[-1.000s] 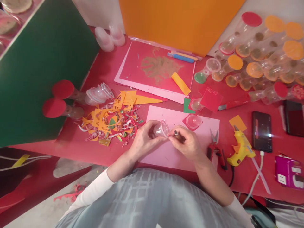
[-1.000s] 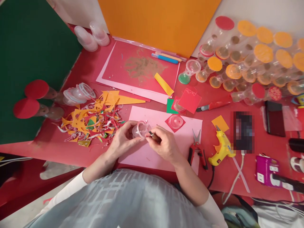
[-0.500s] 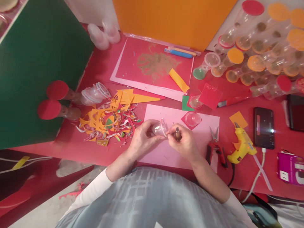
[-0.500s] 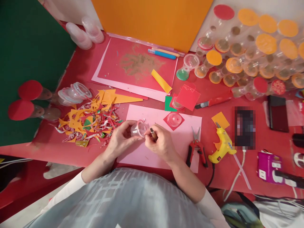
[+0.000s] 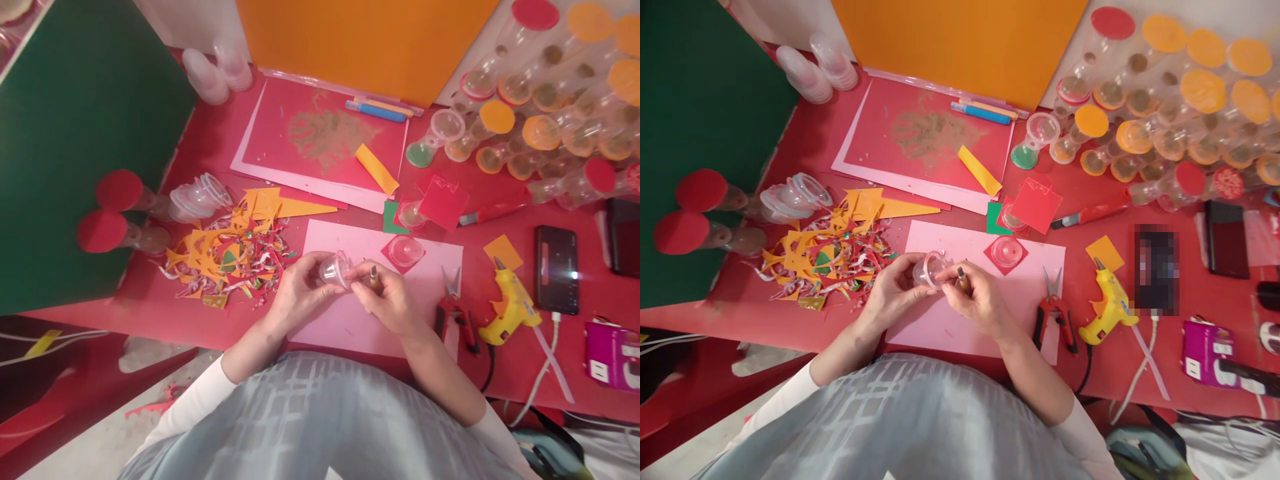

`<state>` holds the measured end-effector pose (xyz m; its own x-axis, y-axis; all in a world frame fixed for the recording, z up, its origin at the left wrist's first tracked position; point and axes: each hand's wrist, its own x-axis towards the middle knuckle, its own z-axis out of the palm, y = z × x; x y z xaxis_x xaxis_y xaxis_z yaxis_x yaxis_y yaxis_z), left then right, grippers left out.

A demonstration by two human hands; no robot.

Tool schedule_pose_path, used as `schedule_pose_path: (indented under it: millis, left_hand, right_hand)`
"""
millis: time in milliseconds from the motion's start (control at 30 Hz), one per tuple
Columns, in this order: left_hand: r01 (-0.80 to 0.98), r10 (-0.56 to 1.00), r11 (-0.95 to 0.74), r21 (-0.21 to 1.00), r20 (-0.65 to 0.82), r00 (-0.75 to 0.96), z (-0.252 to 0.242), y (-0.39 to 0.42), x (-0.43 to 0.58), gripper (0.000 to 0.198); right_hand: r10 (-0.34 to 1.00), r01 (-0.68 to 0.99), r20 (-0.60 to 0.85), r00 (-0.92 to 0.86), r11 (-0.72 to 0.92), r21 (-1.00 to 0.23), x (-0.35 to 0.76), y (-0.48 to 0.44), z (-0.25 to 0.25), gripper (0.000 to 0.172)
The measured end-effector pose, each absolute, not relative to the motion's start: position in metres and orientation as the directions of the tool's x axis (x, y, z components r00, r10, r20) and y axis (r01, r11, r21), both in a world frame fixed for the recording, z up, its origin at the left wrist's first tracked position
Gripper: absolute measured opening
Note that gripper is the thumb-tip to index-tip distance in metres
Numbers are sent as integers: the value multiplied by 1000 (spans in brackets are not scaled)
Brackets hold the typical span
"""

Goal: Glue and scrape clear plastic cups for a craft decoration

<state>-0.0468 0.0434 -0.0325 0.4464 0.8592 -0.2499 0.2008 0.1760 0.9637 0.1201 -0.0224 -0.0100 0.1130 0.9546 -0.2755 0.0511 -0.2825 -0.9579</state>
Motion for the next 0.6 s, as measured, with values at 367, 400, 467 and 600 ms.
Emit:
schedule_pose_path:
  millis: [367,400,467,600]
  left_hand:
    - [169,835,187,968,-247,492,-33,42,-48,58]
    - [175,829,197,965,-259,495,-33,42,-48,58]
    - [178,817,223,958,-283,502,-36,41,-49,59]
    - [154,799,269,951,-310,516,-39,40,-50,61]
  right_hand:
    - [977,268,-165,135,-196,-943,116,-24,-12,5]
    - [968,236,-210,135,-237,-942,116,-23,-11,4]
    - [949,168,-291,122,-309,-936,115,-22,-9,4]
    - [917,67,-391,82,-396,-916,116,-21,-9,9]
